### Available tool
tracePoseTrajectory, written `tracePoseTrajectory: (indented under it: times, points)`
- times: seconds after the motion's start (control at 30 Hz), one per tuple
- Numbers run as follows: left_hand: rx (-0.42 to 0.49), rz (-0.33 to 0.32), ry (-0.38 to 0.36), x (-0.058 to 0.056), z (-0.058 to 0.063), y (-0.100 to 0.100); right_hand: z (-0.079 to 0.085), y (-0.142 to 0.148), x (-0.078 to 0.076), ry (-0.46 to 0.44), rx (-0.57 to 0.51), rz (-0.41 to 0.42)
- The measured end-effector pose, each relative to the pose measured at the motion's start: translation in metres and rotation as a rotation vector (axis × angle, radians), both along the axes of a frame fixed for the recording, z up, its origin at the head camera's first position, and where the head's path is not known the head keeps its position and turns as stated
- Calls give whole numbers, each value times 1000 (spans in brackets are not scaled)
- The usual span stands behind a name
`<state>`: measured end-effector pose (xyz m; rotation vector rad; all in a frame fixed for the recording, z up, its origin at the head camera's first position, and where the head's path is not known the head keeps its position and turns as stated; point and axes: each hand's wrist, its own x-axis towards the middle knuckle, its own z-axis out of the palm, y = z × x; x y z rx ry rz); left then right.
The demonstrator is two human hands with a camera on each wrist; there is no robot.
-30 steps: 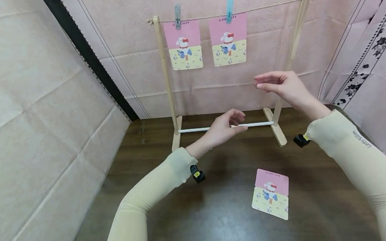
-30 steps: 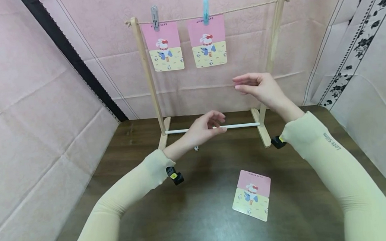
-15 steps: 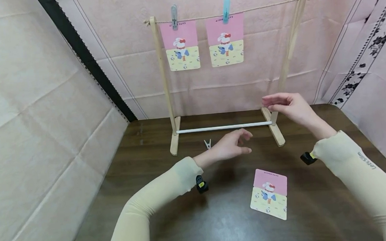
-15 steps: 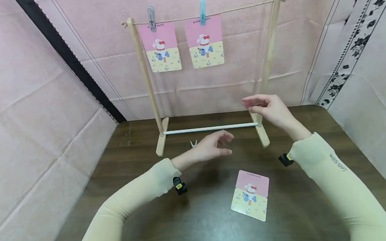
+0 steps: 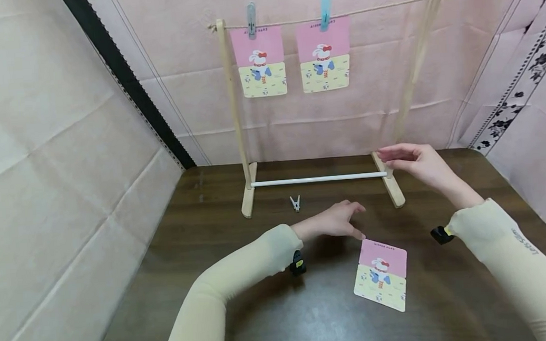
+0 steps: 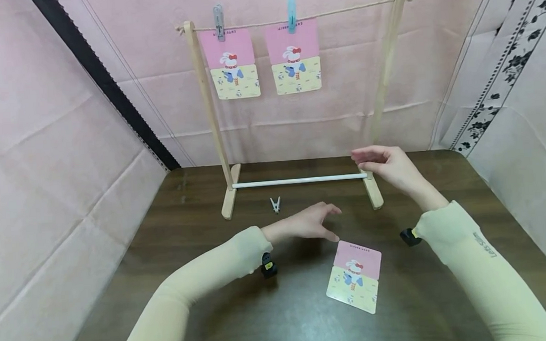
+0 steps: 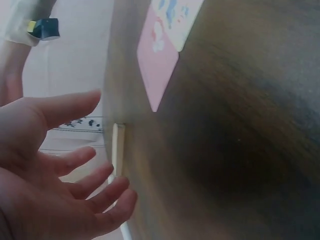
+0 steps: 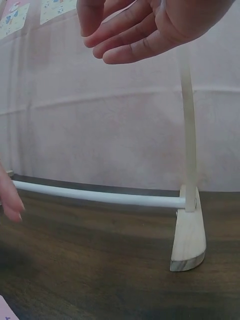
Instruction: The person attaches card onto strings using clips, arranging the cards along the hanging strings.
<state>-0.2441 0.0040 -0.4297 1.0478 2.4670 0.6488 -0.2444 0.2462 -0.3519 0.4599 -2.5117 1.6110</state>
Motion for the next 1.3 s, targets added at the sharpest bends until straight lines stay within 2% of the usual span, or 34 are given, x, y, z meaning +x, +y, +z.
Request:
tracePoseTrajectory:
  times: [0.17,0.37,0.6,0.77,1.3]
  points:
    - [-130,-29,34,2,-7,9,-5,4,1,-31,8,-22]
    - [-203,-57,68,5,-15,18,-5,3,-1,-36,15,-20]
    - [-252,-28,67,11,-16,26,-6,4,-2,-31,27,-22]
    - [-276,-32,68,14,-15,29,-9,7,-1,-31,36,-30]
    - [-312,-32,110,15,-20,35,-13,8,0,-48,31,-28]
